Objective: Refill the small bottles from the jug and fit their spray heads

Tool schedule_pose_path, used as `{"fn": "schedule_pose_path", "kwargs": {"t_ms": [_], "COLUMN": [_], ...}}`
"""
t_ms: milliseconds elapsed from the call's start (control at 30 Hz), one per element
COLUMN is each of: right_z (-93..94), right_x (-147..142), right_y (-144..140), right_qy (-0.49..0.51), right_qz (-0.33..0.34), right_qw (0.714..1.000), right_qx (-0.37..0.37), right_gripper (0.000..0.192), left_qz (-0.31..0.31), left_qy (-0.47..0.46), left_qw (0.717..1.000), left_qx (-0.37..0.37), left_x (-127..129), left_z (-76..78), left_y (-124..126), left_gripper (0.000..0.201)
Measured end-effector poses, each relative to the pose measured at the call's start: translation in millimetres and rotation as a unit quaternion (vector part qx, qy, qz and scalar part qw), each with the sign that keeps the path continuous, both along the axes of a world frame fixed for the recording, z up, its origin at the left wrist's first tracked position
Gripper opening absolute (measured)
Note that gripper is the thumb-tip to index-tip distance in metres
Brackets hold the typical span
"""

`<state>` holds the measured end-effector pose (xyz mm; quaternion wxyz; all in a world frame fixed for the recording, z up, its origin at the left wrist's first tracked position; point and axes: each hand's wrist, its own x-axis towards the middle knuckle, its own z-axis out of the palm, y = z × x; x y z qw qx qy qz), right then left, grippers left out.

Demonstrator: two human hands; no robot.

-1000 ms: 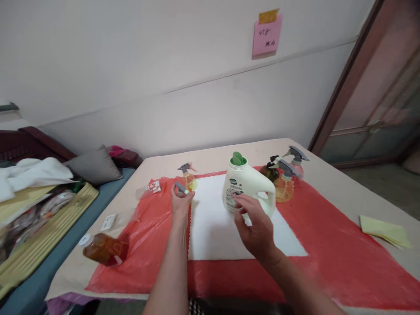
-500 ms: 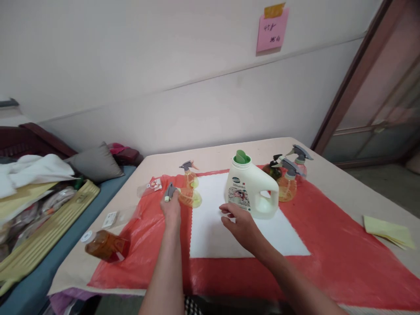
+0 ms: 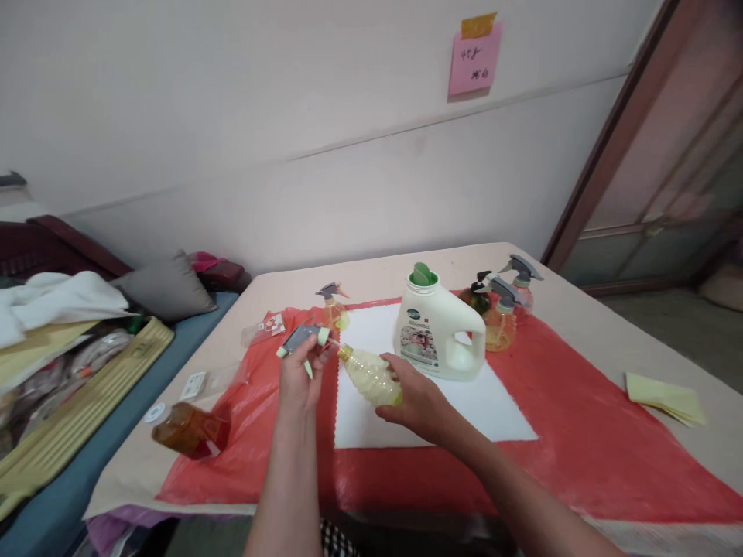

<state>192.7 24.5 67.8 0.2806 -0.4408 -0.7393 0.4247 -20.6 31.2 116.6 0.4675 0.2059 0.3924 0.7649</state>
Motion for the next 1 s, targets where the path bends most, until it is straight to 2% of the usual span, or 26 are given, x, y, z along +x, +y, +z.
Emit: {"fn": "schedule_pose_path", "kwargs": {"t_ms": [67,133,267,367,533,633,700,767,833,867,933,1000], "right_z": [-8.9,-19.1,-39.1,-54.4,-74.4,-70.8,-60.8,-48.5,-38.3,-34.9,-32.2,-34.0], "right_x": [2,2,-5,-14,-21,-15,-8,0,8,13,21,29], "right_y": [5,10,17,16,10,7,6,8,14,18,29,44], "right_qy": [-0.033,-0.045,-0.032,-0.017,-0.023,-0.024,0.018,0.114,0.199,0.218,0.224,0.234], "right_qz": [-0.042,-0.069,-0.087,-0.084,-0.091,-0.090,-0.142,-0.256,-0.369,-0.404,-0.436,-0.436], "right_qw": [0.998,0.997,0.996,0.996,0.995,0.995,0.990,0.960,0.907,0.888,0.871,0.869], "right_qx": [0.012,-0.008,-0.015,-0.023,-0.024,-0.020,-0.012,0.005,0.022,0.025,0.020,0.011], "right_gripper": [0.081,0.081,0.084,0.081,0.080,0.092,0.089,0.074,0.065,0.064,0.067,0.070], "left_qz": [0.070,0.132,0.225,0.252,0.236,0.224,0.219,0.218,0.219,0.219,0.214,0.210], "left_qy": [-0.040,-0.061,-0.082,-0.091,-0.099,-0.102,-0.104,-0.105,-0.108,-0.110,-0.112,-0.111], "left_qw": [0.997,0.989,0.971,0.963,0.967,0.969,0.970,0.970,0.970,0.969,0.970,0.971], "left_qx": [0.000,0.008,0.021,0.021,0.005,-0.001,-0.002,-0.002,-0.003,-0.004,-0.007,-0.010], "left_x": [-7,-15,-28,-31,-28,-28,-28,-29,-29,-29,-27,-24], "left_z": [0.3,1.0,4.5,6.3,4.1,3.2,3.5,3.8,3.6,3.3,2.4,1.5], "left_y": [2,2,-2,-3,0,1,1,1,1,1,3,4], "left_gripper": [0.019,0.014,0.009,0.008,0.007,0.008,0.009,0.010,0.009,0.009,0.009,0.009]}}
